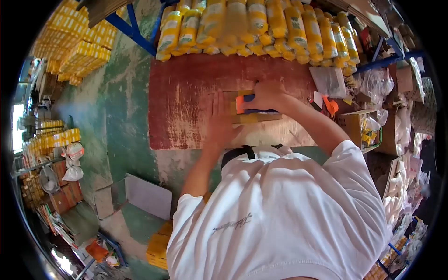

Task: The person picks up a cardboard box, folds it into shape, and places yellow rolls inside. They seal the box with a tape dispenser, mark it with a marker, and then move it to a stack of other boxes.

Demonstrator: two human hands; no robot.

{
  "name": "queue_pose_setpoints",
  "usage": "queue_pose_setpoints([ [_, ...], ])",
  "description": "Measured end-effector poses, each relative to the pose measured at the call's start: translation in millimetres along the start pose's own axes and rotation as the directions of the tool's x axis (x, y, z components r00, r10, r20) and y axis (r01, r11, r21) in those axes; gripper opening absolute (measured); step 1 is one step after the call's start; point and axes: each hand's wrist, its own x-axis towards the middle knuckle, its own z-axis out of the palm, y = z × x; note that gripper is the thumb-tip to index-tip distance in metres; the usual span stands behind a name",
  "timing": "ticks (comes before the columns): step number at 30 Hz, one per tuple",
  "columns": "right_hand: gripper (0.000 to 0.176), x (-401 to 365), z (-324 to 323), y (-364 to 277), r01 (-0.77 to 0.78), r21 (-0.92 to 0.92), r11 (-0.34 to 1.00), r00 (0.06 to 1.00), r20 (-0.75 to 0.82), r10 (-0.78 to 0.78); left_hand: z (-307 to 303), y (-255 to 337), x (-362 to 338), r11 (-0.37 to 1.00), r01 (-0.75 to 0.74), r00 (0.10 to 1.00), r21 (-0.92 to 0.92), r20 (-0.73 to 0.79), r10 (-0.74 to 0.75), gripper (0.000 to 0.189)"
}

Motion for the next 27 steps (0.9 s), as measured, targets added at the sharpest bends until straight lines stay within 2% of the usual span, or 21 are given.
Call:
queue_pose_setpoints([
  [2,0.095,-11.0,-10.9,7.5,0.031,0.148,0.989,0.999,0.008,-0.033,-1.9,6.0,6.9,1.000,0.010,1.000,-0.010,0.017,-0.010,0.120],
  [4,0.091,-17.1,-4.0,22.3,0.015,0.189,0.982,1.000,-0.010,-0.014,4.4,5.9,0.4,0.997,0.045,0.999,-0.062,0.019,-0.044,0.120],
  [6,0.084,-7.9,19.2,54.8,-0.041,0.120,0.992,0.996,-0.075,0.050,4.2,7.8,4.0,0.998,0.048,0.998,-0.044,0.033,-0.046,0.117],
  [9,0.084,-18.2,25.0,79.7,-0.027,0.073,0.997,0.989,-0.145,0.038,4.1,21.7,8.3,0.998,0.061,0.995,0.034,0.072,-0.063,0.116],
  [10,0.085,-16.2,28.9,82.3,-0.039,0.066,0.997,0.991,-0.125,0.047,6.5,30.6,10.1,0.996,0.059,0.993,0.067,0.093,-0.065,0.116],
  [13,0.086,-4.4,32.4,88.4,-0.065,0.057,0.996,0.994,-0.079,0.070,19.3,55.8,27.6,0.997,-0.053,0.999,-0.060,0.009,0.054,0.117],
  [15,0.085,-6.8,32.4,97.6,-0.073,0.062,0.995,0.995,-0.058,0.077,21.4,53.9,27.4,0.990,-0.055,0.998,-0.132,-0.030,0.052,0.121],
  [18,0.078,-29.9,30.0,135.1,0.115,0.242,0.964,0.985,-0.157,-0.078,19.7,54.8,27.6,0.986,-0.031,0.999,-0.164,-0.014,0.030,0.118],
  [20,0.073,-48.0,6.2,136.6,-0.016,0.227,0.974,1.000,-0.013,0.019,19.0,69.0,39.3,0.994,-0.019,1.000,-0.112,-0.001,0.019,0.117],
  [22,0.070,-48.4,12.2,141.1,-0.106,0.260,0.960,0.994,0.063,0.092,22.5,91.0,43.7,1.000,-0.023,0.999,-0.015,0.021,0.024,0.120],
  [25,0.069,-54.0,3.3,146.3,-0.078,0.288,0.954,0.995,0.076,0.058,34.2,122.8,64.8,0.997,-0.073,0.997,-0.040,-0.001,0.073,0.127],
  [26,0.069,-51.0,18.5,159.8,0.043,0.363,0.931,0.997,-0.068,-0.019,34.4,124.3,65.1,0.996,-0.067,0.998,-0.051,-0.002,0.067,0.128],
  [27,0.069,-46.9,26.7,176.1,0.069,0.383,0.921,0.995,-0.089,-0.038,34.2,123.2,66.0,0.996,-0.064,0.998,-0.063,-0.008,0.063,0.128],
])
